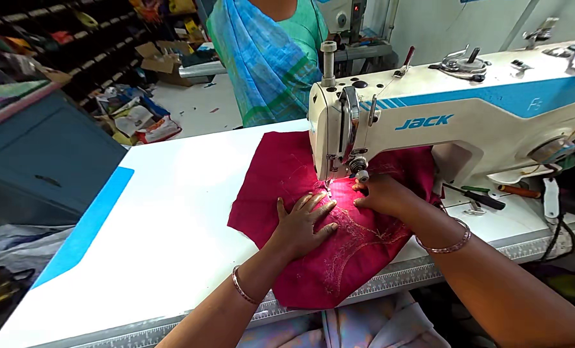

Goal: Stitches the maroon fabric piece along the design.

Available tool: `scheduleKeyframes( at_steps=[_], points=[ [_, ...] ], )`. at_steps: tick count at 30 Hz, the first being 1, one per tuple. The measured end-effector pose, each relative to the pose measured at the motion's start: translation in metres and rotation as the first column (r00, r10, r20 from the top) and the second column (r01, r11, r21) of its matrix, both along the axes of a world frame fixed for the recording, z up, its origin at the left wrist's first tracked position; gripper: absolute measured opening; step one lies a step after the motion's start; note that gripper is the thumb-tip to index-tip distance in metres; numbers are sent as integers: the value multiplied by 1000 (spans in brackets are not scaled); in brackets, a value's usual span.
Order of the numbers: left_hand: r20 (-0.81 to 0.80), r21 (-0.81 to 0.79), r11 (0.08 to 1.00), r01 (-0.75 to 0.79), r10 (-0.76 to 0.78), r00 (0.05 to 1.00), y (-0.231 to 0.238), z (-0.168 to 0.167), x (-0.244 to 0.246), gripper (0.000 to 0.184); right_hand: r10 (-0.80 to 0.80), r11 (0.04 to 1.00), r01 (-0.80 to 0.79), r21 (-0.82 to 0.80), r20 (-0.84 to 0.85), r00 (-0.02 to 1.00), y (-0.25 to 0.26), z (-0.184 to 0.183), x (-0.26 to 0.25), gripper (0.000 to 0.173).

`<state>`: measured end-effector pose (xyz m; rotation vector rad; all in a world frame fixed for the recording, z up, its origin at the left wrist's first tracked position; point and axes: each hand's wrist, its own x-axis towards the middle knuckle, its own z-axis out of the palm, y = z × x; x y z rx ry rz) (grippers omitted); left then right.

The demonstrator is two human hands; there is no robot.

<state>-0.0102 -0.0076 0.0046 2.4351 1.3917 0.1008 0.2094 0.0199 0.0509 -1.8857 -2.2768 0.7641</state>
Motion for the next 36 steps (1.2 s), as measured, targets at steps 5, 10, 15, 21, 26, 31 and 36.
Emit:
scheduleKeyframes(
  at_steps=[5, 10, 15, 21, 26, 31, 36],
  points=[
    [-14, -15, 999, 36, -36, 999, 6, 1, -4, 52, -13, 1000, 13, 11, 4, 1000, 1, -4, -1, 34],
    [-18, -20, 997, 70, -70, 997, 13, -1, -8, 50, -18, 1000, 17, 18, 18, 1000, 2, -5, -3, 37],
    [7, -19, 996, 89, -89, 996, 17, -1, -11, 49, -36, 999, 35, 30, 14, 999, 1, -7, -4, 37],
    [5, -31, 988, 153, -152, 988, 29, -1, -18, 49, -45, 999, 44, 27, 50, 998, -1, -8, -7, 40],
    [42, -46, 980, 196, -194, 980, 40, 1, -24, 45, -101, 994, 99, 40, 53, 993, -4, -12, -13, 40],
    [52, 18, 1000, -2, 2, 999, 2, 9, 12, 40, -98, 995, 95, 40, 68, 993, -4, -10, -14, 39],
    [102, 46, 991, -123, 118, 988, -22, -9, 21, 52, -104, 995, 103, 16, 88, 991, -4, -5, -17, 37]
  ],
)
